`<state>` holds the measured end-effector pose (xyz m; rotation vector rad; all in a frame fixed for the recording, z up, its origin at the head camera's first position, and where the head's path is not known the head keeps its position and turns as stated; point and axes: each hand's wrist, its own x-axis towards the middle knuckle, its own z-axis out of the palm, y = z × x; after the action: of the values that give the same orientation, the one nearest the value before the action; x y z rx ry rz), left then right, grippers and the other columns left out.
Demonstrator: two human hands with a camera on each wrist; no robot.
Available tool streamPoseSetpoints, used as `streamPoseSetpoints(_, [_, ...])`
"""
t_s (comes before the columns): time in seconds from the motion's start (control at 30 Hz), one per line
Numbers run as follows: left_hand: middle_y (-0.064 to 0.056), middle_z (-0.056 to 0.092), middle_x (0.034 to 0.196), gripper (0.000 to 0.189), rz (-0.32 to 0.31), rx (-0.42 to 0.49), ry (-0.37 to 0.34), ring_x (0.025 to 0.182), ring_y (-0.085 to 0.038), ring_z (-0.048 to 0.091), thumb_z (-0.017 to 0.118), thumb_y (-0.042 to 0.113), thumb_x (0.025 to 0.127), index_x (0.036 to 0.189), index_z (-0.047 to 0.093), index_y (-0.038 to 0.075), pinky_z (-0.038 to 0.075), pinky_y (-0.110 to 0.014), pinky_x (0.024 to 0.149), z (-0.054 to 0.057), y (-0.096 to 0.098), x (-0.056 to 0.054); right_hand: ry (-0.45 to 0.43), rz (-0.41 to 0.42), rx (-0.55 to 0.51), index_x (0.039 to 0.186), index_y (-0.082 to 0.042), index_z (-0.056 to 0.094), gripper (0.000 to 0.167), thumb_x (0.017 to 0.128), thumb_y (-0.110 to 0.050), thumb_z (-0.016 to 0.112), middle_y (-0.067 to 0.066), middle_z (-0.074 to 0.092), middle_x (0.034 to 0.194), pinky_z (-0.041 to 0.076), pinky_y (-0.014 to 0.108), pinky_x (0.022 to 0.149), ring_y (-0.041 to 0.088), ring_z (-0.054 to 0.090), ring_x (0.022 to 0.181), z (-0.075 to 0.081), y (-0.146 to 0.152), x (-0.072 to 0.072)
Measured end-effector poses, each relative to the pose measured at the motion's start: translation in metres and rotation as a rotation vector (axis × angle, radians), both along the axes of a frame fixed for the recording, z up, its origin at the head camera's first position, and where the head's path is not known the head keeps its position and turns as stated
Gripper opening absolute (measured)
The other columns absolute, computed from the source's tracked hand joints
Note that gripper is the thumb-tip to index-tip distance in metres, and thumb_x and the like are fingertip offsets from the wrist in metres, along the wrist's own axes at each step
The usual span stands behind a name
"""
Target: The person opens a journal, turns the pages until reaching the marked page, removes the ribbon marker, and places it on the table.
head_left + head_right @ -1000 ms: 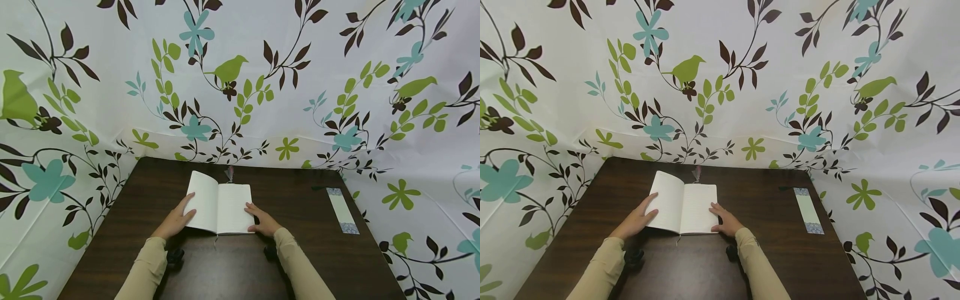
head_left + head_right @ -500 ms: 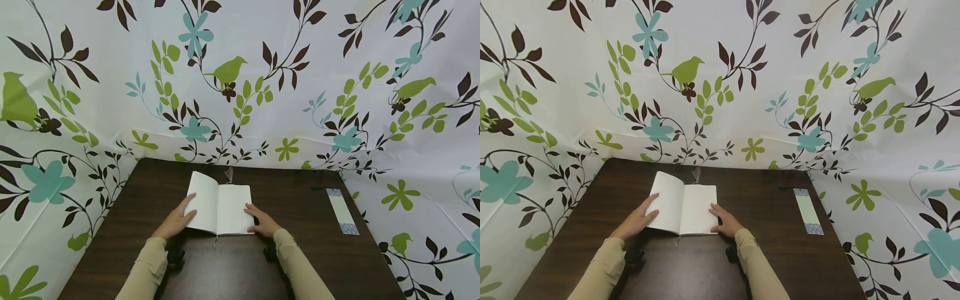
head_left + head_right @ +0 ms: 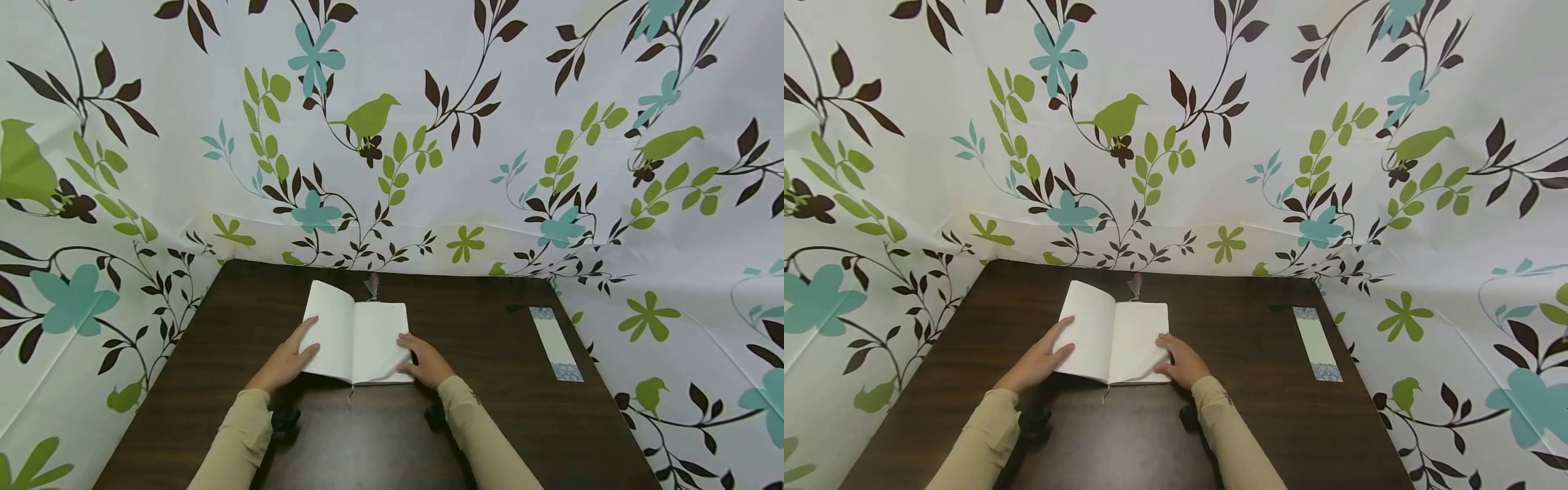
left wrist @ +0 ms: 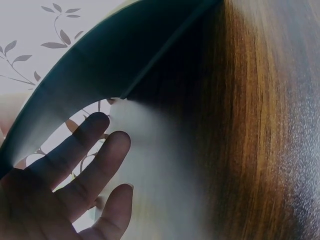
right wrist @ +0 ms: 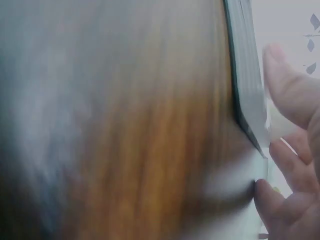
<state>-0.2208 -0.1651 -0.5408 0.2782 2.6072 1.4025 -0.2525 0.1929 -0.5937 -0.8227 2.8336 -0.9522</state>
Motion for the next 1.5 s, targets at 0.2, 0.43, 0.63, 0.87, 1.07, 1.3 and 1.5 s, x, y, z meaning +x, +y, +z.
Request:
streamPoseSetpoints(0.2, [-0.018,0.023,0.166,0.065,0.008,0.003,-0.003,0.149,-0.043,0.026,0.055,0.030,0.106,0.162,0.024,0.019,0.023,-0.065,0.115,0.001,0.002,-0.003,0.030,-0.120,-0.033,0.152,0.001,0.040,0.085,0.083,-0.021,0.085,0.021,0.044,0.154,0.035,0.049,0.114,0.037,0.041,0.142,0.004,-0.007,0.002])
streamPoseSetpoints(0.43, [-0.018,0.023,0.166,0.064,-0.014,0.004,0.020,0.149,-0.044,0.025,0.054,0.029,0.107,0.162,0.024,0.017,0.023,-0.066,0.115,0.002,0.004,-0.005,0.035,-0.201,-0.171,0.159,0.004,0.014,0.113,0.077,-0.017,0.089,0.025,0.033,0.158,0.033,0.057,0.113,0.044,0.031,0.144,0.005,-0.017,0.005])
streamPoseSetpoints(0.63, [-0.016,0.024,0.166,0.065,-0.020,0.012,0.028,0.149,-0.043,0.024,0.055,0.027,0.106,0.162,0.024,0.017,0.022,-0.065,0.116,0.001,0.002,-0.005,-0.081,-0.134,-0.275,0.158,0.007,0.017,0.102,0.085,-0.019,0.083,0.029,0.043,0.153,0.034,0.053,0.113,0.040,0.044,0.140,0.014,-0.025,0.008])
streamPoseSetpoints(0.87, [-0.016,0.028,0.165,0.059,-0.013,0.010,0.033,0.149,-0.042,0.027,0.052,0.018,0.107,0.161,0.029,0.015,0.024,-0.063,0.116,0.000,0.002,-0.004,-0.152,0.003,-0.284,0.154,0.003,0.038,0.070,0.099,-0.029,0.069,0.021,0.045,0.154,0.034,0.053,0.114,0.036,0.042,0.143,0.018,-0.038,0.018])
streamPoseSetpoints(1.07, [-0.016,0.032,0.163,0.057,-0.023,-0.002,0.036,0.148,-0.040,0.030,0.050,0.012,0.105,0.160,0.032,0.013,0.025,-0.061,0.116,0.003,0.004,-0.003,-0.199,0.050,-0.266,0.155,-0.002,0.038,0.063,0.104,-0.032,0.059,0.017,0.046,0.154,0.033,0.055,0.115,0.034,0.040,0.144,0.020,-0.059,0.032])
streamPoseSetpoints(1.3, [-0.020,0.034,0.161,0.054,0.006,-0.010,0.040,0.144,-0.044,0.034,0.046,0.015,0.107,0.159,0.033,0.012,0.029,-0.062,0.113,0.003,0.005,-0.004,-0.124,0.107,-0.015,0.158,-0.016,0.038,0.060,0.105,-0.037,0.056,0.011,0.036,0.162,0.021,0.071,0.112,0.034,0.032,0.148,0.022,-0.085,0.036])
streamPoseSetpoints(1.5, [-0.024,0.024,0.164,0.059,0.021,0.074,-0.012,0.150,-0.042,0.021,0.021,0.036,0.113,0.160,0.024,0.000,0.017,-0.058,0.120,0.003,0.004,-0.001,-0.106,0.134,0.151,0.158,-0.030,0.039,0.060,0.102,-0.045,0.057,0.006,0.028,0.166,0.011,0.076,0.111,0.035,0.018,0.153,0.017,-0.098,0.044])
